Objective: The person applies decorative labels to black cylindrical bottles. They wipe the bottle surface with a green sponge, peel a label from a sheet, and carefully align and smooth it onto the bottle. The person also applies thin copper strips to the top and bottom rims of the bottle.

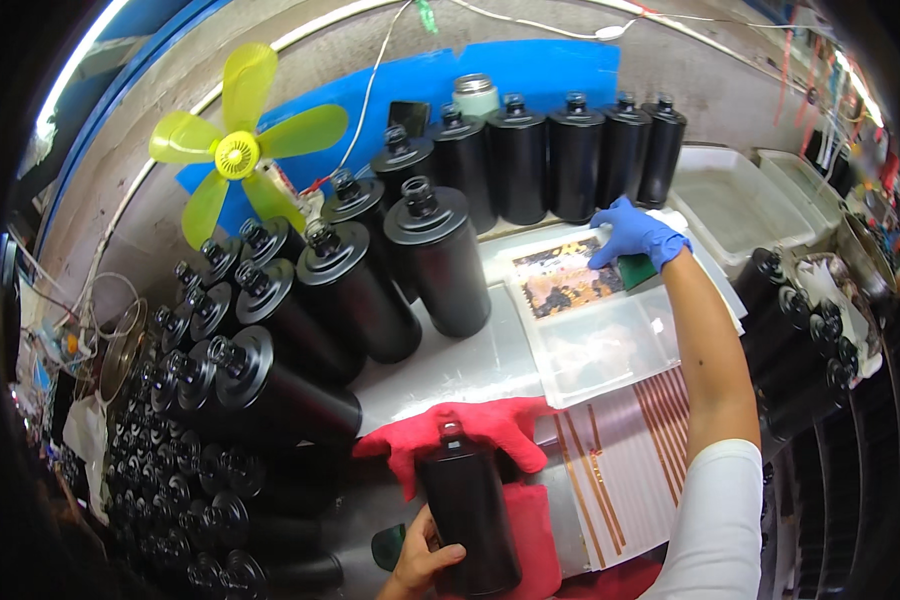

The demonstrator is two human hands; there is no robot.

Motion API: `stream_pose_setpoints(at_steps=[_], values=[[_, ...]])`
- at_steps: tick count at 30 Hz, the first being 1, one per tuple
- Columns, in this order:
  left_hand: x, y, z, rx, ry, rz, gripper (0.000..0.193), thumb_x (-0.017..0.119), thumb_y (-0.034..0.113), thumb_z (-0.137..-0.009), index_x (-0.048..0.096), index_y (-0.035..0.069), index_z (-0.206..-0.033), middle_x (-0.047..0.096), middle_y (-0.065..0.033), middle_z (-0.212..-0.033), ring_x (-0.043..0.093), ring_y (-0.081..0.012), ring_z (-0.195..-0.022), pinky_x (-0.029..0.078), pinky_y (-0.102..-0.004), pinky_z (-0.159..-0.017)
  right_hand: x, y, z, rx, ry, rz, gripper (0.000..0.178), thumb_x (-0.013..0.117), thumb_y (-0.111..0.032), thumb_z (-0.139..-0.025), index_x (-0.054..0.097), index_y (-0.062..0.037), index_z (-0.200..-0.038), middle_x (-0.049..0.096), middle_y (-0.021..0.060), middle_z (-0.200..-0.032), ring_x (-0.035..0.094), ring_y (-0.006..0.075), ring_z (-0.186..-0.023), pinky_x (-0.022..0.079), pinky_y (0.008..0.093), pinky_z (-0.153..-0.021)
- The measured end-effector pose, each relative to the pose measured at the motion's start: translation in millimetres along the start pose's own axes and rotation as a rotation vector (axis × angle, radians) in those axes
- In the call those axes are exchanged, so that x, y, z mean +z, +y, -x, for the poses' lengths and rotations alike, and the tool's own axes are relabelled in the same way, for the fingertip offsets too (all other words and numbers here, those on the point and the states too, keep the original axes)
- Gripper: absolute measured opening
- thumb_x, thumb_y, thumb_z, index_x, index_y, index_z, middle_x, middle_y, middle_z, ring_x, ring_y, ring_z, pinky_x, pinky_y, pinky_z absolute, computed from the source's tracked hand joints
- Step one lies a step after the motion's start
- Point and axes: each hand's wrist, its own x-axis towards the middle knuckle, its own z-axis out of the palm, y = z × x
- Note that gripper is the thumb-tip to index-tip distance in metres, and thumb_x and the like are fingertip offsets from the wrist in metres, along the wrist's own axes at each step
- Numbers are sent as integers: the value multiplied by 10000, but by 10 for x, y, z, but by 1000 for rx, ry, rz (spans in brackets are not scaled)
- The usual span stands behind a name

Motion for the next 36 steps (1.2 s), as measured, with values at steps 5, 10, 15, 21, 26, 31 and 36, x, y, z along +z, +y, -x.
stream_pose_setpoints(at_steps=[5, 10, 15, 21, 26, 31, 36], values=[[-29, -19, 4, -24, 7, -49, 758, 750, 81, -744, 318, 14, -1364, 488, -88, -1260, 483, -173, -1164, 371, -315, -1001, 92, 55, -210, 3, 134, -261, 488, 848, -247, -583, 652, -15, -965, 647, 119, -901, 606, 218, -868, 475, 313, -799], [-6, 4, -5, 22, 2, -47, 755, 743, 87, -751, 314, 10, -1367, 483, -88, -1263, 479, -171, -1166, 361, -311, -1007, 230, 134, -252, -11, 255, -779, 234, 775, -116, -689, 682, 8, -865, 646, 32, -747, 590, 101, -703, 473, 233, -708], [66, 7, -39, -5, 28, -17, 796, 716, 46, -764, 255, 8, -1412, 440, -103, -1321, 448, -179, -1211, 337, -320, -1034, 269, 102, -226, -164, 588, -491, 166, 716, -131, -756, 683, 0, -852, 678, 96, -762, 644, 169, -705, 504, 288, -686], [242, 90, -7, 143, 133, -155, 911, 702, 69, -793, 83, -1, -1458, 370, -142, -1384, 407, -211, -1261, 327, -338, -1049, -21, -932, 725, -213, 710, -189, 145, 641, -175, -852, 639, -76, -958, 658, 115, -861, 637, 270, -730, 500, 301, -677], [197, 69, -102, 183, 73, -185, 899, 717, 89, -781, 119, -21, -1442, 392, -138, -1361, 417, -212, -1251, 328, -340, -1047, -198, -1353, 1522, -350, 732, -234, 140, 654, -91, -837, 637, -23, -958, 662, 120, -859, 657, 212, -759, 501, 284, -674], [200, -19, -82, 244, 115, -256, 941, 743, 134, -764, 115, -24, -1446, 387, -157, -1370, 400, -237, -1262, 312, -354, -1053, -524, -1695, 2266, -470, 579, -151, 159, 677, -38, -795, 646, -18, -949, 659, 120, -837, 659, 196, -732, 501, 273, -651], [501, 525, 172, 673, 197, -948, 1039, 830, 103, -655, 166, -15, -1445, 220, -202, -1466, 325, -280, -1329, 263, -398, -1100, -680, -2065, 2813, -704, 348, 97, 128, 666, -183, -780, 608, -89, -845, 566, 71, -679, 594, 260, -599, 456, 325, -525]])
